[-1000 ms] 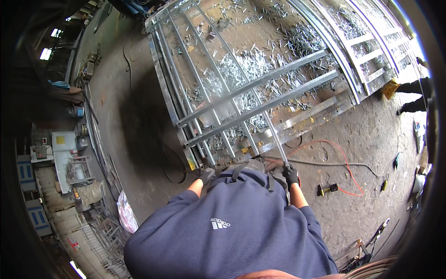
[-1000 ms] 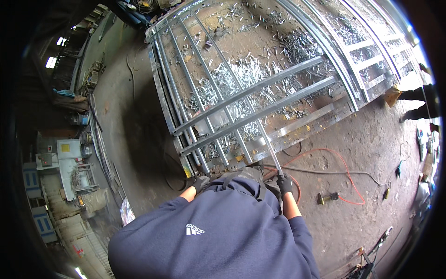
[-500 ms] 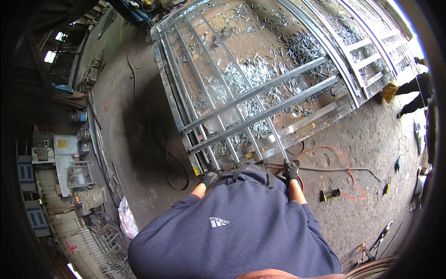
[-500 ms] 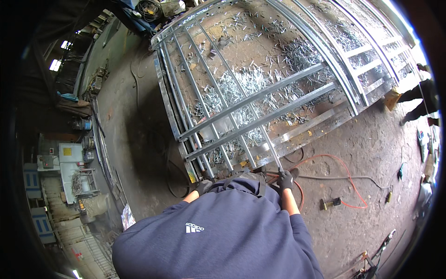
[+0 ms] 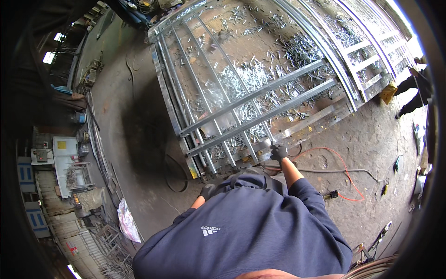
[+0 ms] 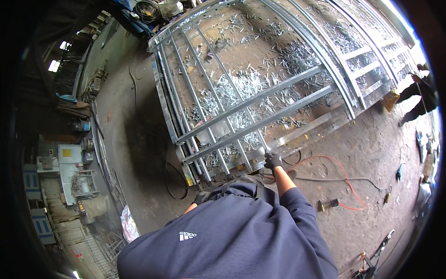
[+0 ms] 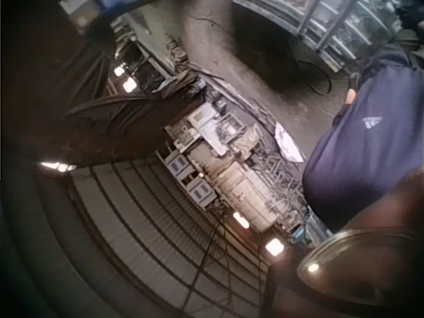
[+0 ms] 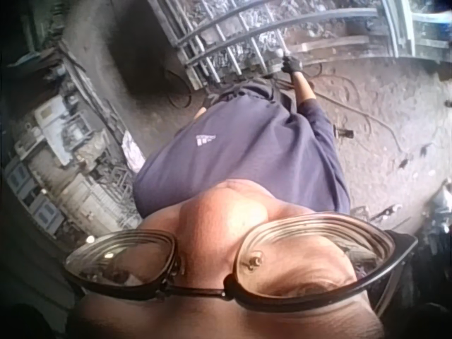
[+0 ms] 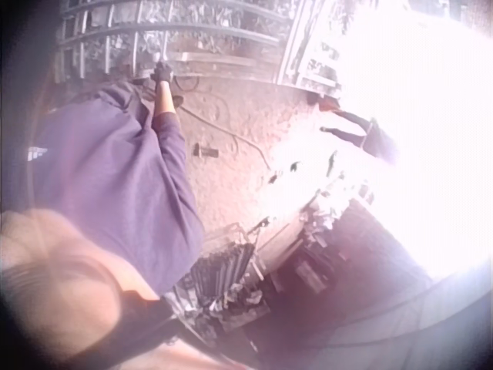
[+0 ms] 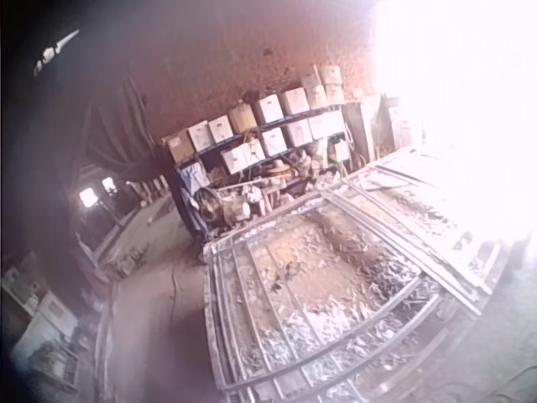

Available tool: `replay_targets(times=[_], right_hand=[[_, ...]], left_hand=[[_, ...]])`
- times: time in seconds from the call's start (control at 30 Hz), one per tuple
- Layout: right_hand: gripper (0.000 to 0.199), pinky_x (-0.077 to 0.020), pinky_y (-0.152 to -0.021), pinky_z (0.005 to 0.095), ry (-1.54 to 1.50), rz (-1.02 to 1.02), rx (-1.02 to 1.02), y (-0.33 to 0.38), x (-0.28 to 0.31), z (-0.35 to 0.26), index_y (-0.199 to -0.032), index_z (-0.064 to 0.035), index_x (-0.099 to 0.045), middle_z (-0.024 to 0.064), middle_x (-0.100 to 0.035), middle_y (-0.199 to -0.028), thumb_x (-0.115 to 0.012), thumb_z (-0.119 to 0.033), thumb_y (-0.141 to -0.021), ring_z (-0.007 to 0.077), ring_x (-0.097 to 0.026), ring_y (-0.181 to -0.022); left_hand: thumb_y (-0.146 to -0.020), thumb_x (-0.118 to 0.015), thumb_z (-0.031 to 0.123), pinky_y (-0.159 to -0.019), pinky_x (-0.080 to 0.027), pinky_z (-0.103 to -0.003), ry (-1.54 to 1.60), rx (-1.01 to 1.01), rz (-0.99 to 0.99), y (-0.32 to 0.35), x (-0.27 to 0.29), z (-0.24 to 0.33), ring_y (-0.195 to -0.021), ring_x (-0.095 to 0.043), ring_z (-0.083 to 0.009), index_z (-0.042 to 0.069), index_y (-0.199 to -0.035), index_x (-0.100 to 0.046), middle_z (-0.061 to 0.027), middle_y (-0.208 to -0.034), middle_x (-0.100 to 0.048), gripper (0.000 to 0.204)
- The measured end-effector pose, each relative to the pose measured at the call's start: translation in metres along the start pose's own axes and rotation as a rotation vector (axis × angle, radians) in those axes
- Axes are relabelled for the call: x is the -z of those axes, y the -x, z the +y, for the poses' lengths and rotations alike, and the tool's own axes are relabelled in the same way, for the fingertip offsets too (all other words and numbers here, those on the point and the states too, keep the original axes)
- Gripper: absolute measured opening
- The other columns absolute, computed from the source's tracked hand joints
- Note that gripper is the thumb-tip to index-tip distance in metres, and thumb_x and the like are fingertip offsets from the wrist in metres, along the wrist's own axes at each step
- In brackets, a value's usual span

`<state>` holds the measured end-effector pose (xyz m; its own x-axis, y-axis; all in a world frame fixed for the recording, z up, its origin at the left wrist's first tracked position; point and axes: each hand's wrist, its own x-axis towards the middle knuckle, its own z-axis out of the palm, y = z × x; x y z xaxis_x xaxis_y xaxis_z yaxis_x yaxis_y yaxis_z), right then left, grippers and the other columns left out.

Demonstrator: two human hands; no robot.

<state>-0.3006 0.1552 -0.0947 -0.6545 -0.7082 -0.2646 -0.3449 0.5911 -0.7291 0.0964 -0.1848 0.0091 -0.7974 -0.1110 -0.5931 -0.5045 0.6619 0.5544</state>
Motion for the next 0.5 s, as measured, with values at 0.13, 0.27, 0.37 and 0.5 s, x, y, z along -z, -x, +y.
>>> replay_targets(times=[0.13, 0.27, 0.37, 0.5], right_hand=[[0.058, -0.0583, -0.080, 0.0404, -0.116, -0.253, -0.082, 0.006, 0.034, 0.006, -0.123, -0.0098, -0.066, 0.0084, -0.074, -0.102, -0.086, -0.014, -0.068, 0.0227, -0.070, -0.087], [0.045, -0.0531, -0.082, 0.0441, 0.259, -0.168, -0.146, 0.000, 0.148, 0.046, -0.120, -0.0109, -0.068, 0.0178, -0.070, -0.109, -0.071, -0.035, -0.083, 0.0350, -0.067, -0.095], [0.040, -0.0494, -0.096, 0.0475, -0.029, 0.571, -0.588, -0.005, 0.279, 0.089, -0.121, -0.0099, -0.067, 0.0236, -0.066, -0.122, -0.068, -0.031, -0.087, 0.0397, -0.063, -0.111], [0.077, -0.0251, -0.120, 0.0563, 0.414, 0.890, -0.815, -0.004, 0.403, 0.134, -0.153, -0.0196, -0.039, 0.0175, -0.029, -0.163, -0.069, -0.041, -0.086, 0.0383, -0.026, -0.151]], left_hand=[[-0.094, -0.053, 0.044, -0.077, -0.052, -0.048, 0.254, 0.252, 0.015, 0.011, -0.028, 0.012, -0.087, -0.069, -0.0326, 0.002, -0.102, -0.069, -0.0219, -0.101, -0.069, 0.045], [-0.094, -0.053, 0.044, -0.077, -0.052, -0.048, 0.393, 0.402, 0.006, 0.007, -0.048, 0.041, -0.087, -0.068, -0.0323, 0.002, -0.101, -0.069, -0.0219, -0.101, -0.069, 0.045], [-0.094, -0.053, 0.044, -0.078, -0.052, -0.048, 0.476, 0.506, 0.026, 0.003, -0.057, 0.061, -0.088, -0.068, -0.0321, 0.002, -0.101, -0.069, -0.0219, -0.101, -0.069, 0.045], [-0.094, -0.053, 0.044, -0.078, -0.051, -0.048, 0.504, 0.559, 0.053, -0.002, -0.070, 0.084, -0.088, -0.068, -0.0318, 0.002, -0.101, -0.069, -0.0219, -0.101, -0.069, 0.045]])
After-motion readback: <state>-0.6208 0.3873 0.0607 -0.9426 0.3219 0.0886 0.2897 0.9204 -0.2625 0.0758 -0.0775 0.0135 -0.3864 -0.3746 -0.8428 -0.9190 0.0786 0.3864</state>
